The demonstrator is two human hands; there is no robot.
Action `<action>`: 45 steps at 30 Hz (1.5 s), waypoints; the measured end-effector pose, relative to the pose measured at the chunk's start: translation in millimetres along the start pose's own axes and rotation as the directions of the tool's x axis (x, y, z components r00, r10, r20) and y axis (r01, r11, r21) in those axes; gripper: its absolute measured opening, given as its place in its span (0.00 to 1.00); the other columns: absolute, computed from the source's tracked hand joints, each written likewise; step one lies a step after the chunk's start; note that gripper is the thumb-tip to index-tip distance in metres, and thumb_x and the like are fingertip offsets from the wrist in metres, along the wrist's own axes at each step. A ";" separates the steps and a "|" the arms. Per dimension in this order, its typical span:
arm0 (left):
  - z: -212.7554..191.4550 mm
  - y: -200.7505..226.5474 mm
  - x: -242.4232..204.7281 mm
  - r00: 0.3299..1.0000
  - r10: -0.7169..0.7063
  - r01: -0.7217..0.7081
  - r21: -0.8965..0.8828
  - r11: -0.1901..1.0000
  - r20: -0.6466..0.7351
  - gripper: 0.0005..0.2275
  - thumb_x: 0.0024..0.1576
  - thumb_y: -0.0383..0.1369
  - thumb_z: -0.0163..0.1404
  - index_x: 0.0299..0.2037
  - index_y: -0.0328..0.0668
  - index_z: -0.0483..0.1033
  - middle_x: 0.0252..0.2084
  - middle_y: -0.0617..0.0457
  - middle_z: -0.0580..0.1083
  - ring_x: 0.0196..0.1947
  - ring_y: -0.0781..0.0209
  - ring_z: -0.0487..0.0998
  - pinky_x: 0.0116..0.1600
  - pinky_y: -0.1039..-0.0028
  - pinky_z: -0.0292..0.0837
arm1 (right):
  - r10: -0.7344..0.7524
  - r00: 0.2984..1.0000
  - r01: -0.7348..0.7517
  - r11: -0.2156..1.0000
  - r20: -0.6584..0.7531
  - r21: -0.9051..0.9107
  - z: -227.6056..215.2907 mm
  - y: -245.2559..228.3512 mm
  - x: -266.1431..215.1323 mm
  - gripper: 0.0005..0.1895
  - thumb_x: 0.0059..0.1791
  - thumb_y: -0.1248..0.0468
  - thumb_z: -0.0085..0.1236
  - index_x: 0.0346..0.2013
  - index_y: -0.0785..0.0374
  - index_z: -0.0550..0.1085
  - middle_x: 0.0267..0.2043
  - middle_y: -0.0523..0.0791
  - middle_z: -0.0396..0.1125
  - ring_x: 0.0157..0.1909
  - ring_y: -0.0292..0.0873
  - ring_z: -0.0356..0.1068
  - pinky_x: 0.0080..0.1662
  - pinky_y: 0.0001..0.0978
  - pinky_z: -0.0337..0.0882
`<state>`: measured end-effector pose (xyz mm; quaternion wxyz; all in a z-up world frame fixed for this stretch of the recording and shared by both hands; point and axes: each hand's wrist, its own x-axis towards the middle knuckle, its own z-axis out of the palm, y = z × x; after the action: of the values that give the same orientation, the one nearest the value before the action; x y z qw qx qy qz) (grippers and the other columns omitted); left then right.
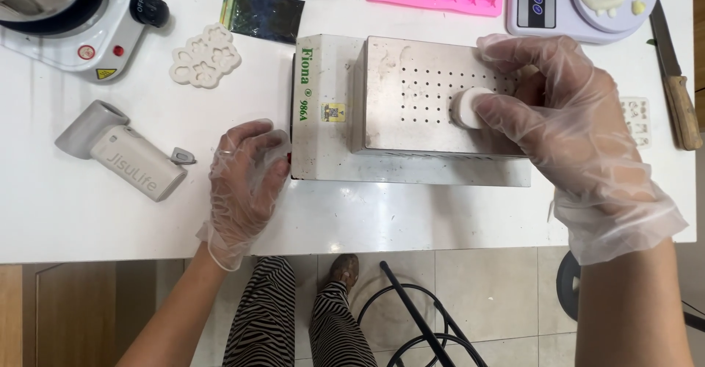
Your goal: The person places a wax disk on a heating plate, melts wax in a small pot using a hot plate, stirs it with a stick, and then places several white wax pieces into a small plastic bag.
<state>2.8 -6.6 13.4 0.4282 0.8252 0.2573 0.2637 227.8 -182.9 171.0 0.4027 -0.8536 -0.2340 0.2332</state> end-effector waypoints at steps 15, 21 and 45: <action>-0.4 -2.8 -0.2 1.000 0.012 -0.012 0.021 1.000 -0.021 0.23 0.58 0.47 0.44 0.46 0.31 0.77 0.55 0.42 0.70 0.56 0.48 0.71 0.60 0.62 0.67 | 0.139 0.989 -0.138 0.990 -0.040 0.027 6.5 -13.4 -1.2 0.28 0.41 0.58 0.60 0.56 0.56 0.73 0.36 0.42 0.63 0.35 0.39 0.69 0.45 0.30 0.84; -1.2 -1.8 0.8 1.000 0.012 -0.011 0.029 1.000 -0.026 0.22 0.59 0.48 0.44 0.46 0.34 0.77 0.54 0.44 0.71 0.55 0.49 0.72 0.58 0.63 0.67 | -0.063 0.998 0.057 0.981 -0.029 -0.188 -0.3 10.8 2.0 0.31 0.43 0.56 0.60 0.59 0.63 0.72 0.44 0.49 0.68 0.40 0.44 0.70 0.47 0.30 0.76; -0.7 -10.4 1.3 0.997 -0.061 0.059 0.050 0.997 0.041 0.25 0.59 0.52 0.38 0.43 0.36 0.77 0.55 0.47 0.71 0.54 0.51 0.72 0.59 0.61 0.65 | -0.341 0.937 0.349 0.925 0.074 -0.152 -29.0 83.2 17.0 0.30 0.39 0.69 0.56 0.57 0.69 0.66 0.65 0.54 0.67 0.25 0.32 0.58 0.29 0.18 0.61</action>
<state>1.2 -0.2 5.2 0.4210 0.8326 0.2793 0.2269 275.6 -236.8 117.6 0.3608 -0.8236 -0.4080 0.1586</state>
